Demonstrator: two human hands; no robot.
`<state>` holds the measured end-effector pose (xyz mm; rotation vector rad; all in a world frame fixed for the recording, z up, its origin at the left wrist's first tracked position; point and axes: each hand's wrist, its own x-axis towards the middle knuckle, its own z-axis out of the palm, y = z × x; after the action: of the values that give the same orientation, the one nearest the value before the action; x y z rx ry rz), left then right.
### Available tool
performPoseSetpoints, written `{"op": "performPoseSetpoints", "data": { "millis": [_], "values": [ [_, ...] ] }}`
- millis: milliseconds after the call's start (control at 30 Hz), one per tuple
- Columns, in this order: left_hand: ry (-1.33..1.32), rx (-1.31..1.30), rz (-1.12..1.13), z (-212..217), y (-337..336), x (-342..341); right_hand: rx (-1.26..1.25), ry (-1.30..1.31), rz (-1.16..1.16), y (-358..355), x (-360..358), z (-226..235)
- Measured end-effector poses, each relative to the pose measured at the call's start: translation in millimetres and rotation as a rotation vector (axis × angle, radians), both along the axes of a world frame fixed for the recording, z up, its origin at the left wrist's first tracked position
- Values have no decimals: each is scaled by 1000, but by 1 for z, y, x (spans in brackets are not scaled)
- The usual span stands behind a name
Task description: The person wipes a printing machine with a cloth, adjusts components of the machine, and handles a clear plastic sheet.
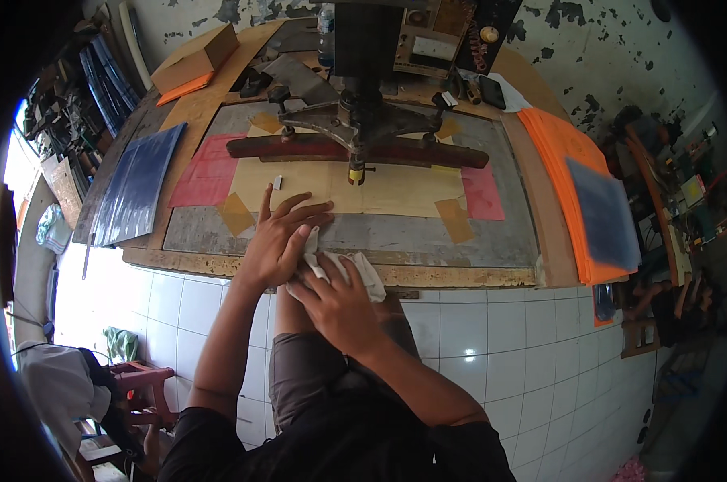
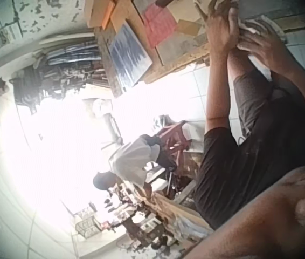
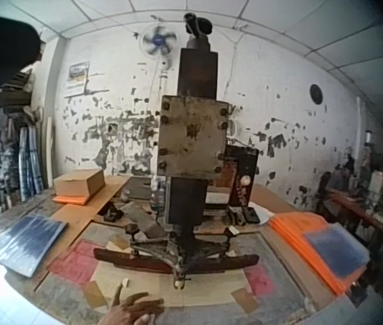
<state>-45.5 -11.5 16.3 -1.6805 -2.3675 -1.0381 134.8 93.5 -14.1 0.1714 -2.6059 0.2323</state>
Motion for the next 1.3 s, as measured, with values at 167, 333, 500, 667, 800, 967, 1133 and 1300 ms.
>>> {"op": "performPoseSetpoints", "data": {
  "millis": [167, 333, 500, 667, 800, 967, 1133, 1300],
  "values": [
    [92, -18, 62, -6, -3, 2, -133, 56, -173, 66, 34, 4],
    [231, -14, 84, -2, 4, 9, -35, 249, -612, 183, 107, -9],
    [233, -69, 93, -2, 3, 8, -132, 406, -495, 145, 94, -25],
    [278, -110, 126, -12, 6, 6, 149, 238, -122, 31, 34, -51],
    [293, -131, 127, -14, 9, 3, 204, 278, -103, 20, 18, -57],
    [257, -117, 144, -9, 7, 7, 335, 422, -201, 83, 54, -88],
    [271, -97, 145, -10, 8, 8, 329, 349, -304, 136, 108, -78],
    [288, -90, 154, -11, 8, 8, 136, 345, -234, 91, 83, -73]
  ]
}}
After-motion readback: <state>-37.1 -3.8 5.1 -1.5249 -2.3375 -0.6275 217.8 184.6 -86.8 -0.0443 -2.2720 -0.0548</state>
